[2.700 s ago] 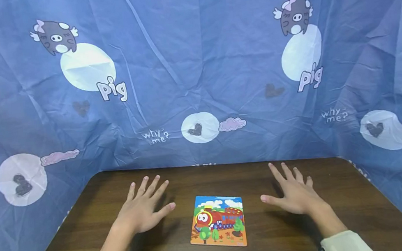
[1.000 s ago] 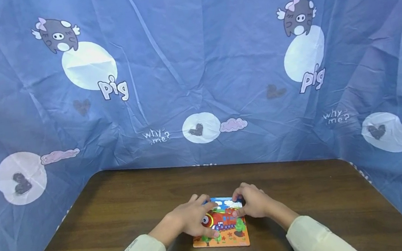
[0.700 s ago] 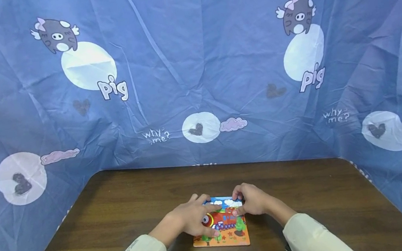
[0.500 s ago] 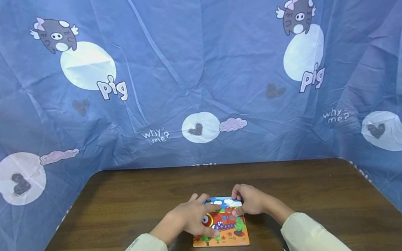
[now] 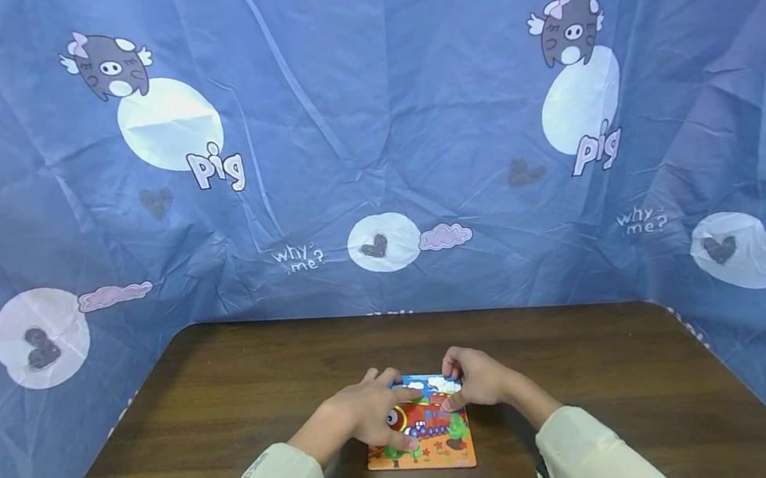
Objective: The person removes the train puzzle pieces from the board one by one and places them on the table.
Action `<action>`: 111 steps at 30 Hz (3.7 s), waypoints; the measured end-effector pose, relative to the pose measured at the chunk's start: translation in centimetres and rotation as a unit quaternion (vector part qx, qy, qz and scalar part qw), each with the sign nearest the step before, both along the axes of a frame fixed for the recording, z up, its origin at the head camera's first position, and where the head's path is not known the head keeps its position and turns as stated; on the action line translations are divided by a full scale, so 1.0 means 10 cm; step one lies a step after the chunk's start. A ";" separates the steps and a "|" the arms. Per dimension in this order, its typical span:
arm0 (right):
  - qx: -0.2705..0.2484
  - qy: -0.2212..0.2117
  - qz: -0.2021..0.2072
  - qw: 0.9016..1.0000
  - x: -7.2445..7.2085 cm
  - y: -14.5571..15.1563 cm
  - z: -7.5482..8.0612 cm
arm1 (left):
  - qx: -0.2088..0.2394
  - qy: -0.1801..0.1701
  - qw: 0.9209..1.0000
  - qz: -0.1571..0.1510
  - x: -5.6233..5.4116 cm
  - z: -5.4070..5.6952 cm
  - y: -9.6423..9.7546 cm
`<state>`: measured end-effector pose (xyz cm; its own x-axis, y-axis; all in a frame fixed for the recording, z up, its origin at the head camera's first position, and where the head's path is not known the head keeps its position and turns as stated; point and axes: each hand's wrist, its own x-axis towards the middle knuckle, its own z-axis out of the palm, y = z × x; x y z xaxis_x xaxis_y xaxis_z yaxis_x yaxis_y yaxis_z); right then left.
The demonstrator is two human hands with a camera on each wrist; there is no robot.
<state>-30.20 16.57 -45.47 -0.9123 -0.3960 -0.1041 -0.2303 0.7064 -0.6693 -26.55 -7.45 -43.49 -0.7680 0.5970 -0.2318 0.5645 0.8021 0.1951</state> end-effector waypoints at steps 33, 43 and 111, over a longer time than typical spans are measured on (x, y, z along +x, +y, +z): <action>-0.227 -0.069 -0.165 0.957 -0.14 0.90 0.02 | 0.014 -0.008 1.000 0.007 0.01 0.01 -0.02; -0.207 -0.007 -0.248 0.947 -0.10 1.57 0.00 | 0.015 -0.006 1.000 0.007 0.00 -0.01 -0.02; -0.024 0.098 0.024 0.995 -0.06 0.31 0.09 | -0.004 0.001 1.000 0.017 -0.01 -0.04 -0.04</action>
<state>-30.82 19.66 -44.56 -0.8934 -0.4394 0.0940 -0.3921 0.6601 -0.6408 -26.64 -7.82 -43.91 -0.7884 0.5684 -0.2351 0.5372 0.8225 0.1868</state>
